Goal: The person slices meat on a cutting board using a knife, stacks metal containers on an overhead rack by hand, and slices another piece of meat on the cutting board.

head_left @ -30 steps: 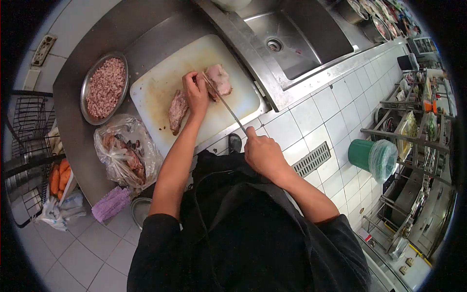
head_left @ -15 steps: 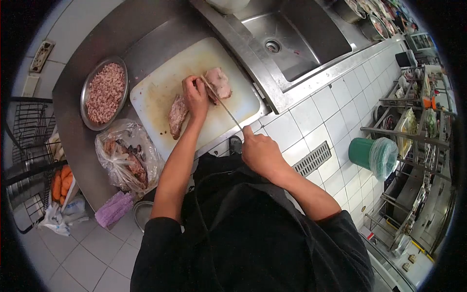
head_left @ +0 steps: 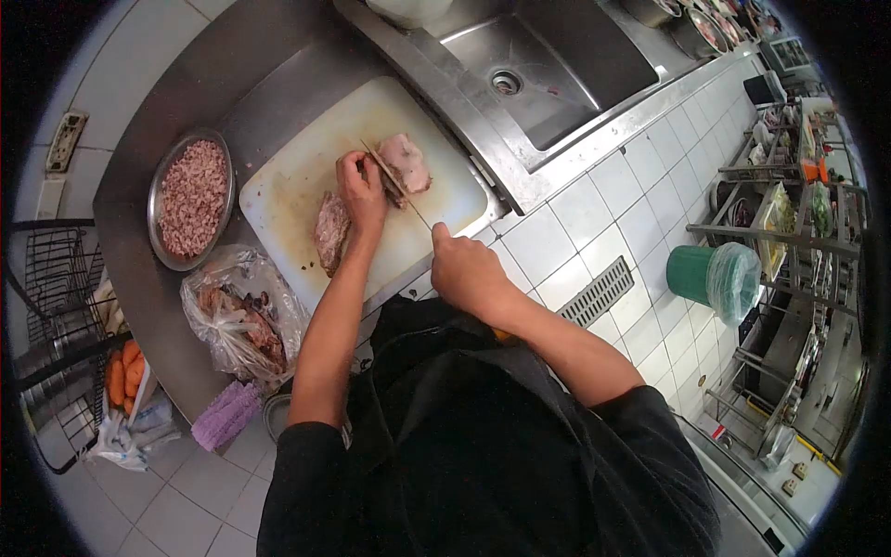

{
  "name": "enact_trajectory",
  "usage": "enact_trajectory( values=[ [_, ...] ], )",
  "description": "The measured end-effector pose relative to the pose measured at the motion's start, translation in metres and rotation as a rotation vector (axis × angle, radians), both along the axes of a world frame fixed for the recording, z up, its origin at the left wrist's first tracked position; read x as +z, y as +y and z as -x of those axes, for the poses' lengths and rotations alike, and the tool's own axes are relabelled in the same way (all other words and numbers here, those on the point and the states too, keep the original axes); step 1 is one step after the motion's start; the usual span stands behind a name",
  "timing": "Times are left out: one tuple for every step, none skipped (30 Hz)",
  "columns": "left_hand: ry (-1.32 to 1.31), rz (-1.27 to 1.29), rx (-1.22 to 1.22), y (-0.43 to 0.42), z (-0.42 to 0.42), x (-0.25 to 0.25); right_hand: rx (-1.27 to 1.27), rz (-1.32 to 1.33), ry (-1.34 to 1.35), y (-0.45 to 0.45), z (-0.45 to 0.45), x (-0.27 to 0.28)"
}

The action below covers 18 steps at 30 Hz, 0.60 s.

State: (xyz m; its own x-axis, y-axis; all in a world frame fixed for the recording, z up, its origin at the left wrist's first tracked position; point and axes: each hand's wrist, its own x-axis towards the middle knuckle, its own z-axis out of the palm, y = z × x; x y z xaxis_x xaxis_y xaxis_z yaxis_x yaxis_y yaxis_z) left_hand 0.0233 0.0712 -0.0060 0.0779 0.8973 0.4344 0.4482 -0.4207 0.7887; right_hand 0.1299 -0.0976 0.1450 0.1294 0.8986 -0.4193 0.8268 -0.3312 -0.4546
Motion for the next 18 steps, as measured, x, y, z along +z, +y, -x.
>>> enact_trajectory(
  values=[
    [0.001, -0.009, 0.002, 0.000, -0.001, 0.000, -0.006, -0.003, 0.009, 0.005, 0.001, -0.002],
    [0.006, 0.006, 0.005, -0.002, 0.000, 0.000, -0.016, -0.008, 0.024, 0.008, 0.002, -0.004],
    [0.011, 0.020, 0.009, -0.003, 0.002, -0.001, -0.024, -0.014, 0.040, 0.011, 0.003, -0.007],
    [0.016, 0.031, 0.016, -0.002, 0.003, -0.001, -0.031, -0.022, 0.054, 0.013, 0.003, -0.009],
    [0.020, 0.009, 0.016, -0.001, 0.003, -0.001, -0.029, -0.025, 0.055, 0.014, 0.005, -0.009],
    [0.025, -0.011, 0.015, -0.001, 0.004, -0.003, -0.030, -0.025, 0.056, 0.012, 0.007, -0.009],
    [0.028, -0.033, 0.012, 0.000, 0.003, -0.005, -0.032, -0.027, 0.056, 0.011, 0.007, -0.008],
    [0.019, -0.029, 0.012, 0.000, 0.002, -0.008, -0.032, -0.010, 0.055, 0.008, 0.007, -0.005],
    [0.011, -0.025, 0.014, 0.000, 0.001, -0.009, -0.030, 0.009, 0.055, 0.002, 0.006, 0.002],
    [0.004, -0.021, 0.016, 0.000, 0.001, -0.009, -0.027, 0.027, 0.055, -0.003, 0.005, 0.008],
    [0.001, -0.014, 0.015, -0.001, 0.002, -0.009, -0.028, 0.037, 0.054, -0.010, 0.004, 0.013],
    [-0.004, -0.005, 0.015, -0.003, 0.001, -0.008, -0.028, 0.049, 0.051, -0.018, 0.002, 0.018],
    [-0.011, 0.001, 0.017, -0.003, 0.000, -0.006, -0.027, 0.058, 0.047, -0.021, 0.001, 0.019],
    [-0.011, 0.001, 0.010, -0.003, -0.001, -0.004, -0.029, 0.068, 0.046, -0.020, 0.001, 0.018],
    [-0.010, 0.002, 0.001, -0.003, 0.000, -0.004, -0.033, 0.081, 0.047, -0.019, 0.003, 0.015],
    [-0.008, 0.002, -0.008, -0.004, 0.001, -0.004, -0.038, 0.092, 0.049, -0.015, 0.005, 0.012],
    [-0.016, 0.008, -0.007, -0.004, 0.002, -0.003, -0.043, 0.071, 0.061, -0.010, 0.007, 0.008],
    [-0.026, 0.013, -0.010, -0.004, 0.002, -0.003, -0.052, 0.048, 0.073, -0.004, 0.008, 0.002]
  ],
)
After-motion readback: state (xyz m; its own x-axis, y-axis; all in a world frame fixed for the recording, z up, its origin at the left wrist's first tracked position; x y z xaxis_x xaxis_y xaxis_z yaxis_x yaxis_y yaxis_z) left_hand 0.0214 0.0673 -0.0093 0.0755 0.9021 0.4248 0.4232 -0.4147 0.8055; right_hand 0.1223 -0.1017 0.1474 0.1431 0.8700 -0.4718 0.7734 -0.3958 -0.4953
